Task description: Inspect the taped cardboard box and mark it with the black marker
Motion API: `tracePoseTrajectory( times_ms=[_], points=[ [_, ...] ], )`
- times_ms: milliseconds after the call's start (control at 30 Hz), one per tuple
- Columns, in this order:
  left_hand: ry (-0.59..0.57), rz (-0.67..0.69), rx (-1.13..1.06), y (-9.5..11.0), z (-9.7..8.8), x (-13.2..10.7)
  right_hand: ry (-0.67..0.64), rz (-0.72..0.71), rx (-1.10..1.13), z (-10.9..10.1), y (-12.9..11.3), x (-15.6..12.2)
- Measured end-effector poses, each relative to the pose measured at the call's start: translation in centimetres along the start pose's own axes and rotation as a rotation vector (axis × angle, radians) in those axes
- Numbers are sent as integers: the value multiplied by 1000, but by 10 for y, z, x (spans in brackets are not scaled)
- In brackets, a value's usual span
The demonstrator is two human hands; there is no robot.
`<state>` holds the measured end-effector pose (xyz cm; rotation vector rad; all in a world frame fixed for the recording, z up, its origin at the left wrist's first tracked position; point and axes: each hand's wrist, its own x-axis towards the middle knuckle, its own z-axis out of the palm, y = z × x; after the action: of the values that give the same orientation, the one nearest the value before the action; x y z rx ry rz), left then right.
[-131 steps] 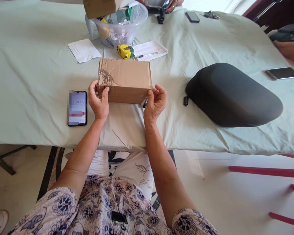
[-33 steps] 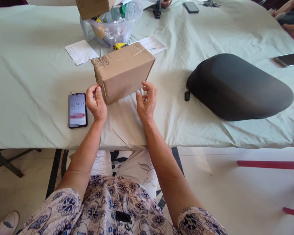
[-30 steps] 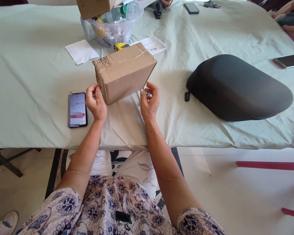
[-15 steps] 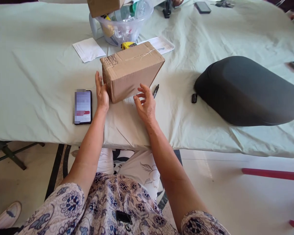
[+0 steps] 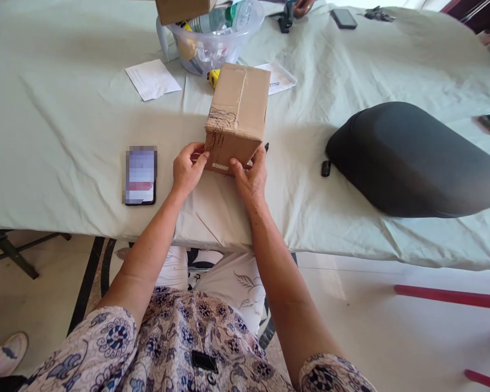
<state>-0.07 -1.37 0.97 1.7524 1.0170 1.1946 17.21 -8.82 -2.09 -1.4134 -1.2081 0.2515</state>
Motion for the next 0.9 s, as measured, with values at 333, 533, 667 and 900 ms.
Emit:
tracePoseTrajectory(
  times_ms=[333,533,667,900],
  points=[
    [29,91,-132,0,10,16,-18,52,-31,0,7,1],
    [110,63,11,5,12,14,-4,89,12,-1,6,1],
    [135,51,47,4,16,12,22,75,-4,0,7,0],
    [182,53,36,10,21,5,19,44,-53,1,11,-1]
  ],
)
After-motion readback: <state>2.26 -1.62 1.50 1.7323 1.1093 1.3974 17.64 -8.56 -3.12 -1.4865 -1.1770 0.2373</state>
